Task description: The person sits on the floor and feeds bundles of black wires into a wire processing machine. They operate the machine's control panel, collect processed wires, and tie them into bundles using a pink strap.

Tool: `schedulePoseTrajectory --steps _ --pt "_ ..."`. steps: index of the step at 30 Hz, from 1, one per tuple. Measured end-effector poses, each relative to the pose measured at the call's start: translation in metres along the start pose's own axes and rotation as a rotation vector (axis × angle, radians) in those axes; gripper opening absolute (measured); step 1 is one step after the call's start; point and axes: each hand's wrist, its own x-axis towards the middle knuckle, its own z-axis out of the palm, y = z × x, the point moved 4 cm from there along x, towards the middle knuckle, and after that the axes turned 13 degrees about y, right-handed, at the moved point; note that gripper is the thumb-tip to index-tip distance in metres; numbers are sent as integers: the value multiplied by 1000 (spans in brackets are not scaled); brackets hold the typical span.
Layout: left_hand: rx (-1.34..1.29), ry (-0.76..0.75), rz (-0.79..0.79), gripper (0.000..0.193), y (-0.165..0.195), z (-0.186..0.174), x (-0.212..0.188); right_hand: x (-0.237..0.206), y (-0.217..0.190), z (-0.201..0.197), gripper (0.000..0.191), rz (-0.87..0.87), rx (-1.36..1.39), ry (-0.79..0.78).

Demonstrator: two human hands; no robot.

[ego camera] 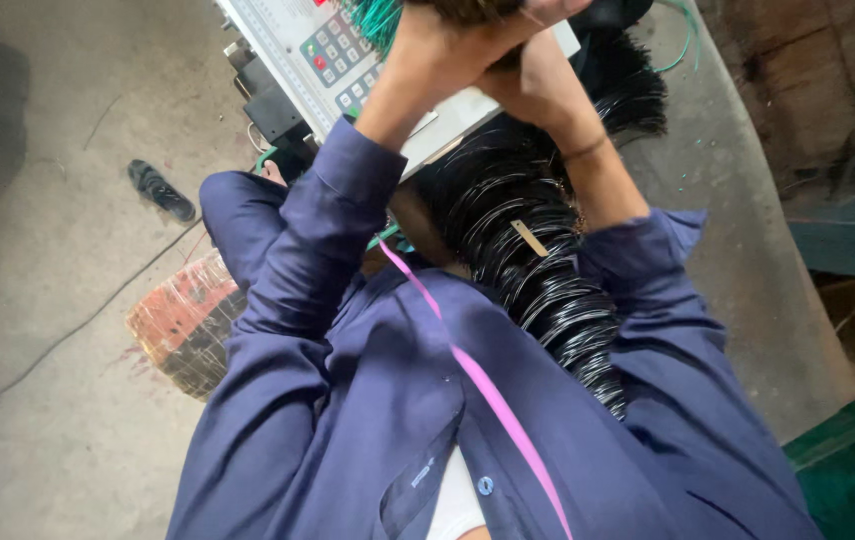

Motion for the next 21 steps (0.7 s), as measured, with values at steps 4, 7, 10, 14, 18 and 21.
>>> schedulePoseTrajectory --steps 4,7,10,14,18,21 --pt "208 -63 25 21 -6 9 -23 18 53 17 38 -309 -196 158" --pt "-38 -52 -216 26 -11 3 -36 17 84 18 17 -269 -215 142" --pt "-101 -57 -321 31 -11 2 -39 21 91 20 10 -254 -357 74" --pt "-69 -80 -381 39 -16 6 -31 22 97 19 25 305 606 108" --pt "-352 166 -671 22 -35 -1 -21 6 48 24 33 308 46 -171" --pt "-402 481 -789 16 -43 -14 -16 -22 -2 36 36 243 -90 -104"
